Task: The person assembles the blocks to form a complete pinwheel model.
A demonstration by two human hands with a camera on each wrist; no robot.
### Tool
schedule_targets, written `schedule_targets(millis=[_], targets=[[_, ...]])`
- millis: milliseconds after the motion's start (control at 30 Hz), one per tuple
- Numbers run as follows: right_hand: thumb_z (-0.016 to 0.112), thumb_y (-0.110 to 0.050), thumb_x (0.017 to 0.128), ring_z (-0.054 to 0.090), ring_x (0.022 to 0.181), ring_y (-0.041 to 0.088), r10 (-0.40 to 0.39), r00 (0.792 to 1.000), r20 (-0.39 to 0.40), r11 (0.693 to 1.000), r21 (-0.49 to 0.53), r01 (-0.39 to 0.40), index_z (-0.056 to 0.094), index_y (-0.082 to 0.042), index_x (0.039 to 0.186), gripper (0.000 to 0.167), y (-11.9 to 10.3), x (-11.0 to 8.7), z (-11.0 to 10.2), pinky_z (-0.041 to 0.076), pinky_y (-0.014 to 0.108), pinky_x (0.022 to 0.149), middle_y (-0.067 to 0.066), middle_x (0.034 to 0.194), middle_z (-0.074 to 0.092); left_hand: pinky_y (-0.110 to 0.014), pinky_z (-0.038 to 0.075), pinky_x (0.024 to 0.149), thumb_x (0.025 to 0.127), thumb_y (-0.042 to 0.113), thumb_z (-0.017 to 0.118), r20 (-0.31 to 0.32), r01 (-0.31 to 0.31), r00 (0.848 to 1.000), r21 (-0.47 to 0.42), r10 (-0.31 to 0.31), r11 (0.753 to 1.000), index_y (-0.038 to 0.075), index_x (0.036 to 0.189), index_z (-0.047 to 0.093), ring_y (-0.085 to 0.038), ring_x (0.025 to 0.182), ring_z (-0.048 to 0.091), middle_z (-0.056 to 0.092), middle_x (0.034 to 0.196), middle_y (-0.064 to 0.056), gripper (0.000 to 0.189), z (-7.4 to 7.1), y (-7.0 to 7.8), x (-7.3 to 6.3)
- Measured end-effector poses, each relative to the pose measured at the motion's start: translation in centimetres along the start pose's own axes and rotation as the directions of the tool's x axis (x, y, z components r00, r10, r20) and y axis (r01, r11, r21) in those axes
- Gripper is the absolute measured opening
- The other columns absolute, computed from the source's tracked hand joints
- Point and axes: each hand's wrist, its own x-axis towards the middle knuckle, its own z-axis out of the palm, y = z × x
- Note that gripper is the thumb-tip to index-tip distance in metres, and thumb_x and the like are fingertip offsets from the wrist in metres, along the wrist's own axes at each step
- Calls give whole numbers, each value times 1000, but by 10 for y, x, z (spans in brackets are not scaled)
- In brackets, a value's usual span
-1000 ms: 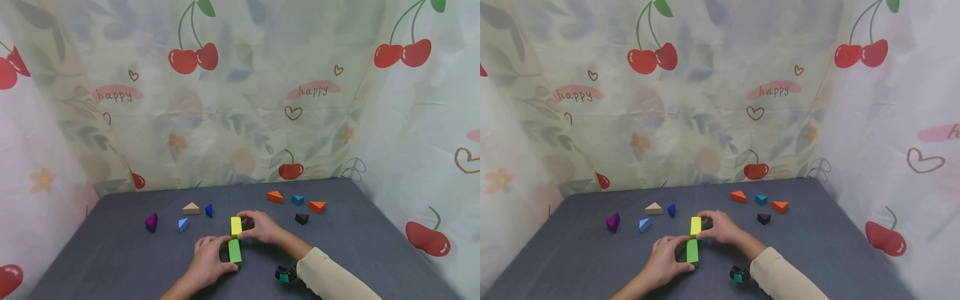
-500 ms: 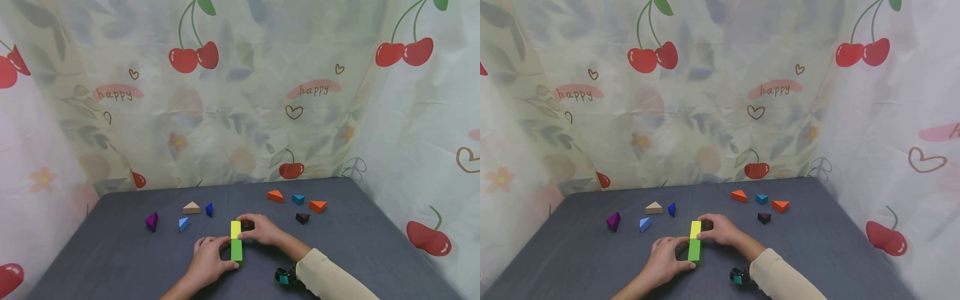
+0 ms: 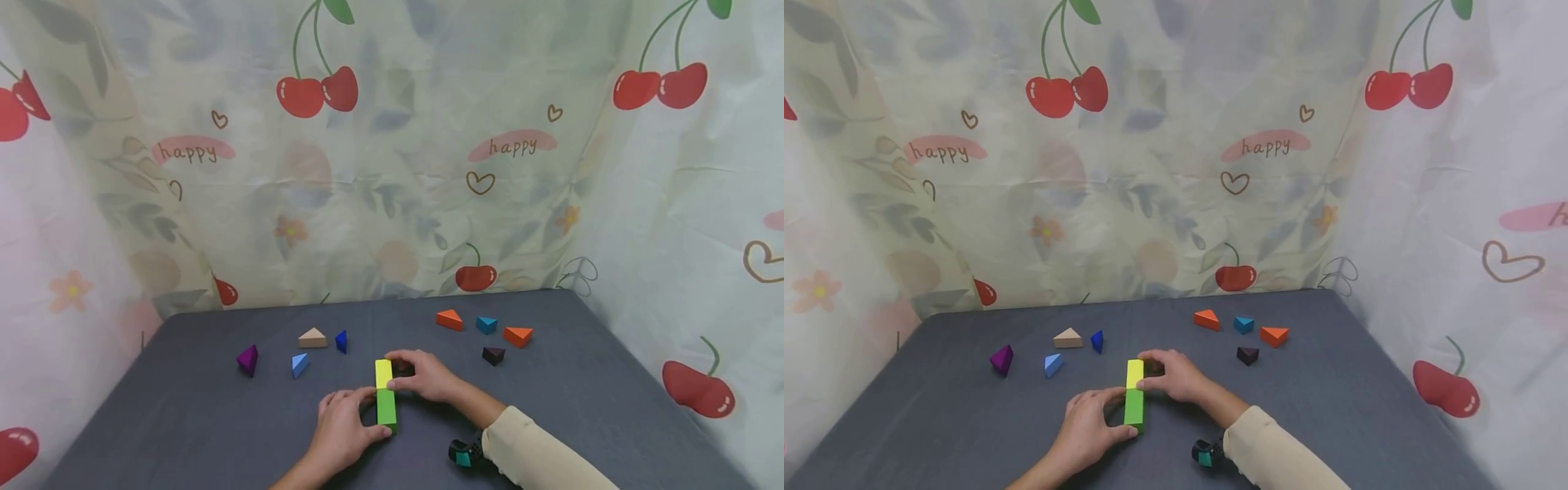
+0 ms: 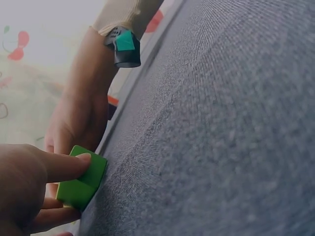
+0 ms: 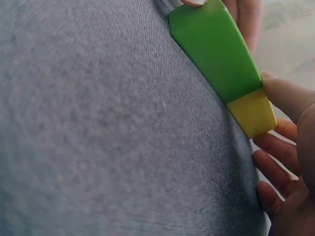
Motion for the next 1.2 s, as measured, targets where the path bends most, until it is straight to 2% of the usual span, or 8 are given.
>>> schedule_targets(millis=[200, 333, 567, 733, 900, 1067, 1200], targets=[[70, -36, 91, 52, 98, 18, -19, 1000, 3, 1000, -15, 19, 57, -13, 136, 52, -1, 3, 0, 44, 39, 85, 2, 116, 62, -61, 26, 100, 65, 38, 90, -30, -3, 1000, 13, 4, 1000, 10, 119, 66, -30, 105, 55, 70, 103, 1, 65, -1, 2, 0], [69, -36, 90, 52, 97, 17, -18, 1000, -2, 999, -26, 18, 57, -13, 136, 52, -1, 2, 0, 44, 39, 85, 2, 115, 62, -61, 26, 100, 65, 39, 89, -21, 5, 1000, 32, -5, 999, 9, 120, 65, -30, 105, 55, 70, 103, 1, 67, -2, 3, 0], [70, -35, 90, 52, 95, 19, -20, 1000, -1, 999, -27, 20, 57, -11, 135, 52, -2, 0, 2, 44, 39, 83, 2, 113, 63, -60, 27, 99, 66, 40, 88, 0, -1, 1000, 43, 1, 999, 4, 134, 57, -30, 109, 54, 71, 105, 2, 82, -2, 4, -1], [69, -35, 91, 51, 95, 19, -26, 1000, 3, 999, -21, 26, 57, -10, 135, 53, -4, -1, 1, 43, 39, 83, 3, 114, 62, -60, 27, 99, 67, 41, 88, 10, -6, 1000, 40, 5, 999, 5, 135, 56, -30, 111, 53, 70, 106, 2, 83, -2, 4, 0], [68, -35, 92, 55, 101, 20, -30, 1000, 10, 1000, 7, 30, 53, -9, 139, 56, -5, -1, -1, 45, 39, 87, 3, 121, 61, -61, 25, 99, 66, 47, 87, 10, -7, 1000, 57, 6, 998, 7, 136, 56, -30, 109, 52, 69, 107, 2, 87, -4, 4, -1], [66, -35, 93, 58, 109, 20, -10, 1000, -5, 998, 63, 10, 49, -10, 143, 58, -2, -2, -1, 47, 42, 92, 3, 127, 61, -65, 20, 100, 63, 65, 80, -27, -1, 1000, 131, 5, 991, 18, 135, 58, -31, 110, 47, 63, 117, -1, 89, -6, 1, 3], [66, -32, 94, 58, 111, 23, 12, 999, -39, 996, 94, -9, 50, -8, 141, 55, 0, -5, -1, 46, 46, 93, 7, 125, 62, -67, 22, 99, 70, 67, 74, -31, -76, 996, 95, 79, 993, 20, 136, 58, -35, 120, 43, 55, 134, -6, 82, -4, -2, 9]])
